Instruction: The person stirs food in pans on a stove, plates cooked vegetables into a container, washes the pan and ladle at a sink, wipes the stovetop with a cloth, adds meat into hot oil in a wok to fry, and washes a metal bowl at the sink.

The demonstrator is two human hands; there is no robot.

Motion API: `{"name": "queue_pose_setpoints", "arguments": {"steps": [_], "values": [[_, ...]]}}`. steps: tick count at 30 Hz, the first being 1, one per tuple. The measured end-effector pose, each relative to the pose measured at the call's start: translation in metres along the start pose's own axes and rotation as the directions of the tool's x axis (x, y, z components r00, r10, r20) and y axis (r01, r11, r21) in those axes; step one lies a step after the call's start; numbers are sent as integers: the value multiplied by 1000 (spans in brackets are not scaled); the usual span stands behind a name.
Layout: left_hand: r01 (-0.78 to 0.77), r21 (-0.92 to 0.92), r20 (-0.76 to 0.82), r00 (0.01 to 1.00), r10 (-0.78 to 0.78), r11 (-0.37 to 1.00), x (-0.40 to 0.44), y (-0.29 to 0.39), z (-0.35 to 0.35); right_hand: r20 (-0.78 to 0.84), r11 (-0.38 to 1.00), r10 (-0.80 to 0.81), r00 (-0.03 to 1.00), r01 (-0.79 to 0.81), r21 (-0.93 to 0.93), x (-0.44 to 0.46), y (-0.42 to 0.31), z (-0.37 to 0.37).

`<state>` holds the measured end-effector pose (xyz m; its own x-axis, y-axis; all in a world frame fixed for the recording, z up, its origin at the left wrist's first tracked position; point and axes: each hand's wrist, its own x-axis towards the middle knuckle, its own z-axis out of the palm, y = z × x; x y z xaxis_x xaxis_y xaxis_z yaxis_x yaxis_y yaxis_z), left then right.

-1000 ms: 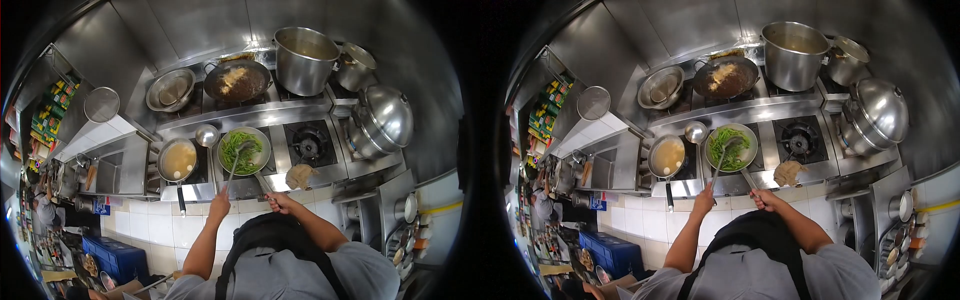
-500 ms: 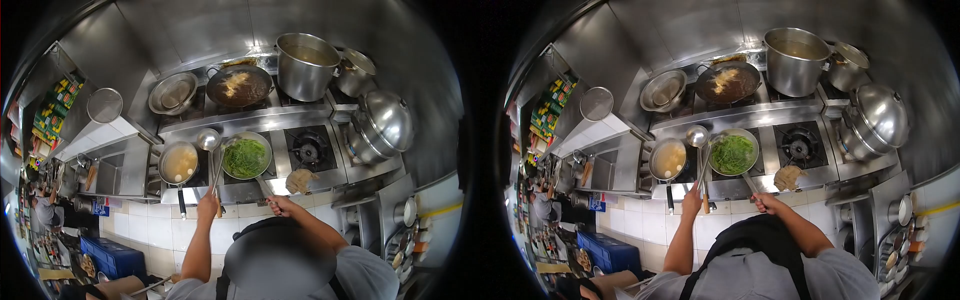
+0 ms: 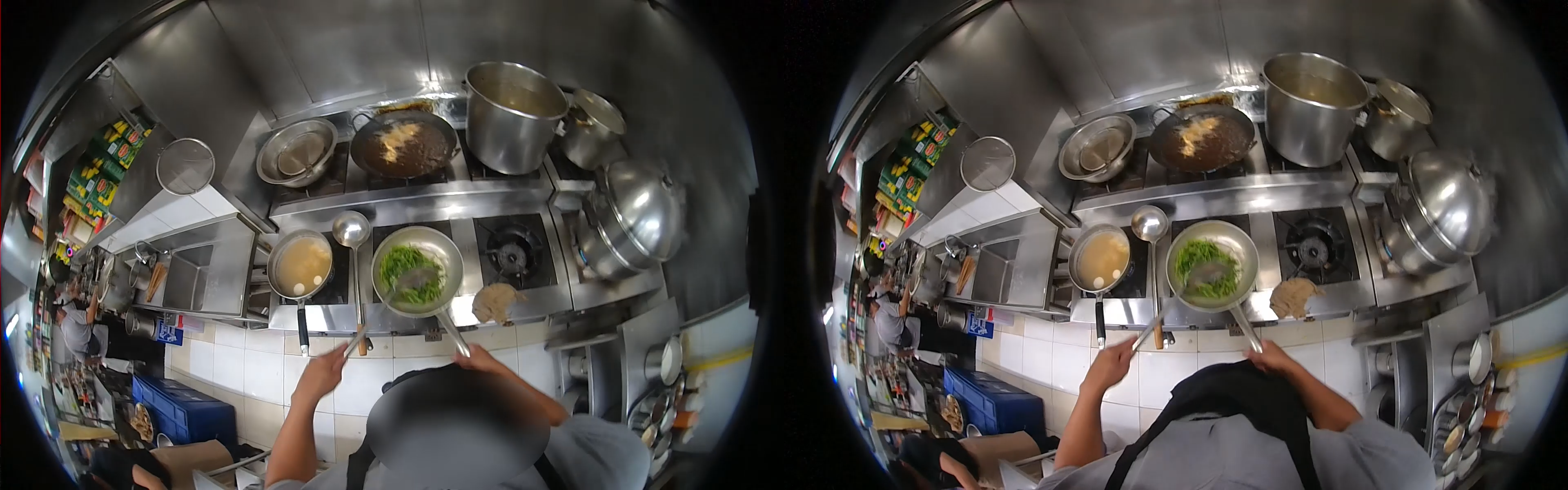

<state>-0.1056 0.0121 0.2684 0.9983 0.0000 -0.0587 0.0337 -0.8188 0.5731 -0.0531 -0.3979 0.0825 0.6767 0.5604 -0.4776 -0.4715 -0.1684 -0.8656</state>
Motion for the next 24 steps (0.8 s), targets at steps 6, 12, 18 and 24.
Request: {"name": "queue_pose_setpoints", "arguments": {"steps": [6,12,18,24], "values": [[122,132,160,977,-143,984,7,21,17,-76,995,95,993,-97,-22,29,-64,0],[162,252,-1,986,-167,954,55,35,26,-136,1000,25,990,-25,3,40,-39,9],[171,202,119,973,-197,964,-2,24,13,-143,990,77,987,-59,126,18,-52,13],[140,247,25,988,-151,959,66,18,25,-67,986,109,992,-100,132,77,-108,2]]}}
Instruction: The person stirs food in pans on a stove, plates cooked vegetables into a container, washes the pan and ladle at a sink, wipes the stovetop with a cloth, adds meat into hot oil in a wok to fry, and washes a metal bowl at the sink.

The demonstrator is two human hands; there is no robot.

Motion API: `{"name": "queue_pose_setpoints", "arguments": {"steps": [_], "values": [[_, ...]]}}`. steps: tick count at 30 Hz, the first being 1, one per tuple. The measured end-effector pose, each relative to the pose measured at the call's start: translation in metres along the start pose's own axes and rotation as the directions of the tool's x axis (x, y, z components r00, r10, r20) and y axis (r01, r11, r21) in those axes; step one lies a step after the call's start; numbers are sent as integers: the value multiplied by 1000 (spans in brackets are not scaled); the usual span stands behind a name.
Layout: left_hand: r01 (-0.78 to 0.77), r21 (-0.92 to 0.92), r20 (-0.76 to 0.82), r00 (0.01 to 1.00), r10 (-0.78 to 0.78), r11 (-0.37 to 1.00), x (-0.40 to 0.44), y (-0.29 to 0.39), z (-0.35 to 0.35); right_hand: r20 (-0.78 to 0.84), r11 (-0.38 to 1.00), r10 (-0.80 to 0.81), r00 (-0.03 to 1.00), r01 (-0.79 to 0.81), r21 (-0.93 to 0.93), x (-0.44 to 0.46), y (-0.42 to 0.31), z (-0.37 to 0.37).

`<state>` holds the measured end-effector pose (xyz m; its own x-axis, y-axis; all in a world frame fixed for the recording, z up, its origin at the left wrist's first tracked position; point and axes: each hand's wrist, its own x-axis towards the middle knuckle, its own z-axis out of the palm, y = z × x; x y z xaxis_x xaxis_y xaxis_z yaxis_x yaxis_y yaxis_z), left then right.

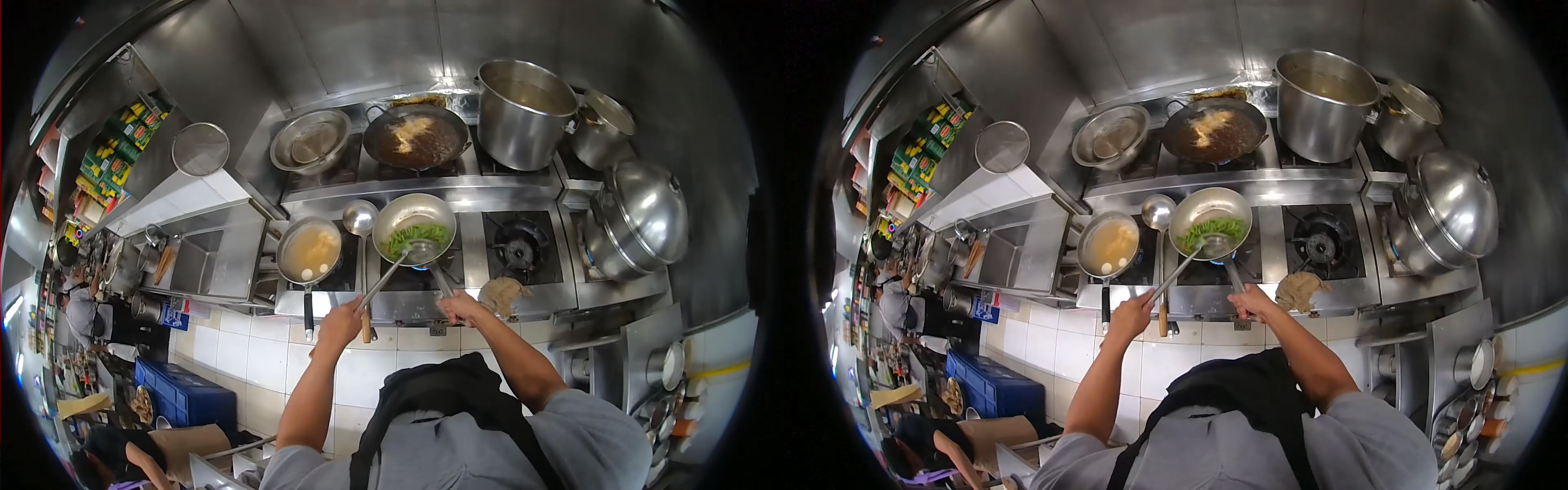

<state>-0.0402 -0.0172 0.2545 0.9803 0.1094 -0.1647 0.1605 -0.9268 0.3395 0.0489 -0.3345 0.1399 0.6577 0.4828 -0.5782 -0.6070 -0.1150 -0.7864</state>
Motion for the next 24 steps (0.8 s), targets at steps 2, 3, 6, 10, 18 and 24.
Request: {"name": "queue_pose_setpoints", "arguments": {"steps": [2,3,6,10,18,24], "values": [[45,3,-27,999,-45,999,8,15,-4,-71,992,-117,991,114,-52,-13,-1,12],[81,8,-51,995,-80,997,10,18,-7,-42,987,-135,990,131,-92,-15,18,11],[18,-16,-68,998,-19,1000,-19,0,-15,20,996,-70,997,69,48,-28,80,-2],[86,46,60,994,-89,995,-68,-3,-43,-16,999,-39,999,39,17,-24,82,-6],[43,-200,-63,996,-57,979,-16,-11,95,47,978,92,995,-99,182,-8,63,5],[65,-51,98,993,-60,997,-31,-12,70,-66,982,163,984,-155,105,2,73,-8]]}}
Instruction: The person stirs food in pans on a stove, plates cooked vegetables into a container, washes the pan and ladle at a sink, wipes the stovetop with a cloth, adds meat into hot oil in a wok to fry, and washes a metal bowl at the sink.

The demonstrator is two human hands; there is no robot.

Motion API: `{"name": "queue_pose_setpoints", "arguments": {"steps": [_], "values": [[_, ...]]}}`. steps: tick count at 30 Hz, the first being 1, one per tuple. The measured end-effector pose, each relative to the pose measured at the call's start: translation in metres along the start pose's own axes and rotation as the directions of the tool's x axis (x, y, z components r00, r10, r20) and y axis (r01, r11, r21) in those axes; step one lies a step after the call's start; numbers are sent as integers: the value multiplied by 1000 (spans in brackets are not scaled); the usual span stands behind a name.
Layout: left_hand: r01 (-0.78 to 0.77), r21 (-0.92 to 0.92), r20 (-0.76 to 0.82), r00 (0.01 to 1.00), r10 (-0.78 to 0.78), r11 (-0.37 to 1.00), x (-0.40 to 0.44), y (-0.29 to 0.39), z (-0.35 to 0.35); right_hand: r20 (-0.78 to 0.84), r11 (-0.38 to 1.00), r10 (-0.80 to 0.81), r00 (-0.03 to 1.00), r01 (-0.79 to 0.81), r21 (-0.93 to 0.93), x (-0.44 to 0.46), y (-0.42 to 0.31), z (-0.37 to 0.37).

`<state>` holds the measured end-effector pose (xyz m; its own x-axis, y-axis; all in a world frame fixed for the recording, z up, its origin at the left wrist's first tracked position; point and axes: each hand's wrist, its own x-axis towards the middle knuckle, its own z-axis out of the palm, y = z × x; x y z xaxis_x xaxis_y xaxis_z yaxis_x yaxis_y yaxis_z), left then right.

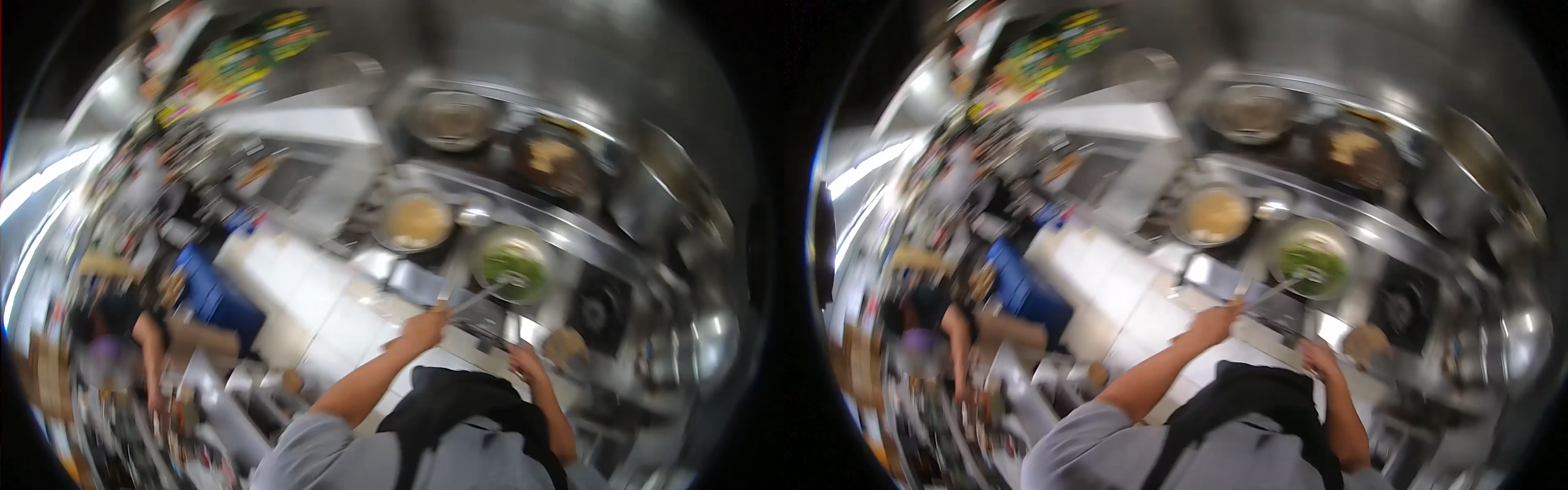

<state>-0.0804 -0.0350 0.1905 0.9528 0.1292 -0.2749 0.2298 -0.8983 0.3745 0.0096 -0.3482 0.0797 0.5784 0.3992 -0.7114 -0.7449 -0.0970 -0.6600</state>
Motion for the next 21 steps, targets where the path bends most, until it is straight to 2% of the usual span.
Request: {"name": "queue_pose_setpoints", "arguments": {"steps": [1,2,3,4,5,6,8,11,12,14,15,18,19,20,21], "values": [[-104,-4,-107,989,103,995,10,-12,14,136,993,-59,989,45,107,3,6,-8],[-106,-101,-203,976,83,989,23,-11,28,19,997,-53,998,52,51,7,8,-4],[-25,35,-131,991,30,999,56,-24,71,141,996,-74,987,68,49,12,8,-11],[15,135,-82,997,-4,991,45,11,38,84,1000,-7,996,8,-8,26,13,-14],[-93,32,-96,991,95,995,45,10,40,93,1000,1,996,0,-10,25,10,-9],[-50,27,-126,991,53,998,30,18,14,77,1000,0,997,0,-2,24,6,-11],[34,-97,33,999,-31,995,-3,40,-42,62,998,14,998,-9,-67,27,4,-13],[33,-142,-24,999,-36,989,-30,36,-53,74,999,-17,997,20,-29,27,4,-10],[42,-152,-19,999,-45,987,-40,33,-54,75,999,-32,997,31,7,28,11,-12],[-106,-145,20,994,110,984,-54,32,-59,97,999,-30,995,32,-28,17,23,-21],[-108,-148,11,994,111,983,-60,30,-66,54,985,-112,992,118,-124,17,16,-21],[-95,-127,216,969,121,987,-89,26,-73,-33,864,-337,941,295,-408,3,20,-25],[-98,-93,123,986,109,991,-82,22,-59,-46,798,-403,914,326,-507,-8,24,-31],[-11,-112,208,978,34,994,-72,26,-69,-2,840,-352,936,315,-441,-9,12,-33],[-27,-49,141,989,33,998,-50,23,-55,43,879,-299,953,293,-377,-13,-2,-33]]}}
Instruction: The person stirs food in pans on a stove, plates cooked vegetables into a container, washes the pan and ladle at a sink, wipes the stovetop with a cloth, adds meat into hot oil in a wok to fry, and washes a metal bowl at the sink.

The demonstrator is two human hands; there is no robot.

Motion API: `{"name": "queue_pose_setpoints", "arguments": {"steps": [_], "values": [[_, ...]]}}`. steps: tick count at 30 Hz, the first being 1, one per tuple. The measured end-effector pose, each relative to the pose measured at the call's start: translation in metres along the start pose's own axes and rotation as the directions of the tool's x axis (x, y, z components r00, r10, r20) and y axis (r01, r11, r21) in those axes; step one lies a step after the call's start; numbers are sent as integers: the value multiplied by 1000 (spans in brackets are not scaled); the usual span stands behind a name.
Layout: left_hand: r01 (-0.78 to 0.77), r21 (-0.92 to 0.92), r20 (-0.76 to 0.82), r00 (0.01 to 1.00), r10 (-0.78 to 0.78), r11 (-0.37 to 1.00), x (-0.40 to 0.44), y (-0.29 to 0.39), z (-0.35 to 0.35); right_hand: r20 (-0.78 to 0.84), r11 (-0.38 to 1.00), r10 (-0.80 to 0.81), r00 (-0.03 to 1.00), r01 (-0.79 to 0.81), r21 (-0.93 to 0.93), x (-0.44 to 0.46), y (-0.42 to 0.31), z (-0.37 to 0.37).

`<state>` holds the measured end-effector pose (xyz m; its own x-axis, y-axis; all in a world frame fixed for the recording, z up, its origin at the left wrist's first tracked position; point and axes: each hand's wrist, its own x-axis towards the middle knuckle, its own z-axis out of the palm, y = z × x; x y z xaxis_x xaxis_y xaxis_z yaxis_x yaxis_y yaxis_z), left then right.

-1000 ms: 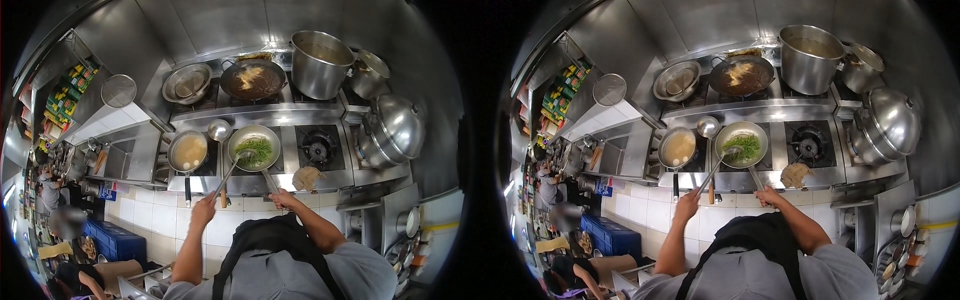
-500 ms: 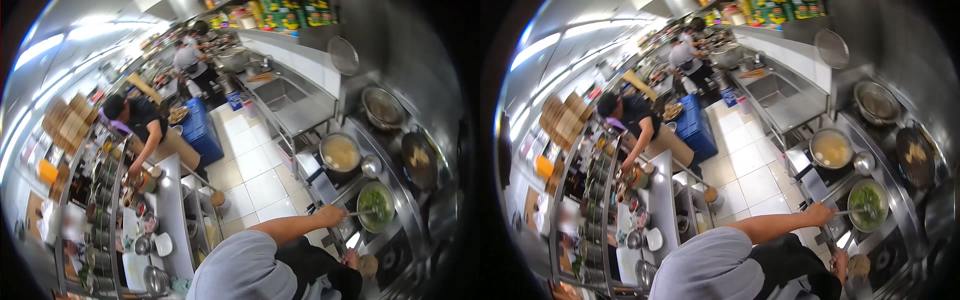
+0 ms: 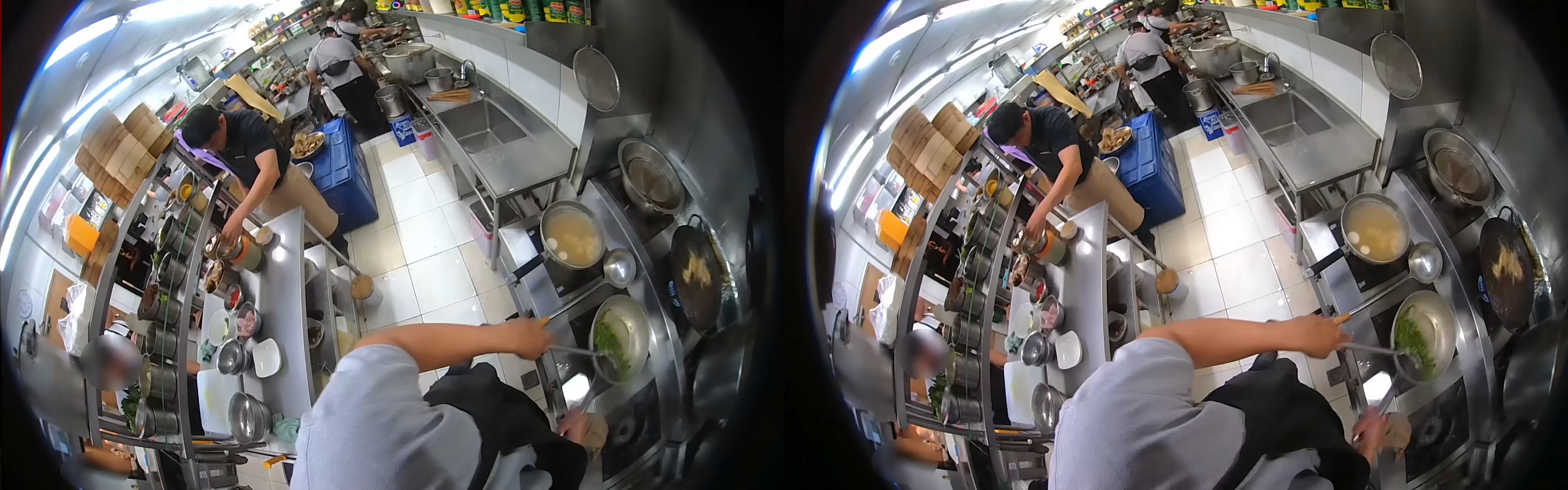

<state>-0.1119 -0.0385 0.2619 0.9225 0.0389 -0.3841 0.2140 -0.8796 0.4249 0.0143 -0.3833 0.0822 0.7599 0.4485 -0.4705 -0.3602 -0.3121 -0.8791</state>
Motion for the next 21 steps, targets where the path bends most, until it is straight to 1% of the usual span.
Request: {"name": "queue_pose_setpoints", "arguments": {"steps": [1,2,4,5,6,7,8,9,10,11,13,14,15,16,18,19,20,21], "values": [[-7,70,-67,998,12,998,19,-6,10,83,990,48,995,-58,128,13,-18,1],[-20,70,-69,997,25,997,22,-4,4,165,961,95,982,-134,243,24,-38,3],[-18,-11,-197,980,16,1000,39,12,-12,77,955,168,983,-182,233,26,-56,10],[-88,51,-292,951,99,995,52,2,2,35,964,193,981,-196,180,14,-51,14],[-129,52,-366,920,139,990,61,-3,11,78,952,163,984,-178,249,-4,-39,16],[-174,92,-368,909,196,980,59,-7,12,-9,952,291,957,-288,98,-16,-29,23],[-217,149,-350,901,256,965,34,3,-9,75,963,147,986,-160,218,3,53,9],[-83,35,-279,956,89,996,18,9,-19,-4,944,185,983,-177,279,-18,36,27],[-39,104,-163,985,56,994,4,14,-23,48,934,119,992,-128,332,-34,22,30],[26,97,-102,995,-16,995,-17,21,-32,122,902,98,988,-140,409,-38,19,34],[48,141,-62,997,-40,989,-24,8,-23,59,896,104,993,-119,428,-29,-11,36],[27,159,-58,998,-18,987,-14,11,-23,74,910,116,990,-136,391,-16,-20,33],[42,92,-119,992,-31,995,-1,11,-21,94,925,127,987,-152,349,-2,-32,31],[54,22,-182,982,-49,998,13,11,-18,83,922,114,990,-136,361,16,-47,29],[40,49,-208,978,-29,998,53,1,-6,71,937,100,993,-117,329,38,-63,29],[33,63,-234,972,-17,997,65,5,-7,69,935,99,993,-116,336,36,-56,31],[58,53,-256,966,-43,997,70,8,-8,60,953,57,997,-73,294,29,-48,34],[52,60,-256,966,-35,997,67,12,-14,53,968,15,999,-28,249,24,-40,38]]}}
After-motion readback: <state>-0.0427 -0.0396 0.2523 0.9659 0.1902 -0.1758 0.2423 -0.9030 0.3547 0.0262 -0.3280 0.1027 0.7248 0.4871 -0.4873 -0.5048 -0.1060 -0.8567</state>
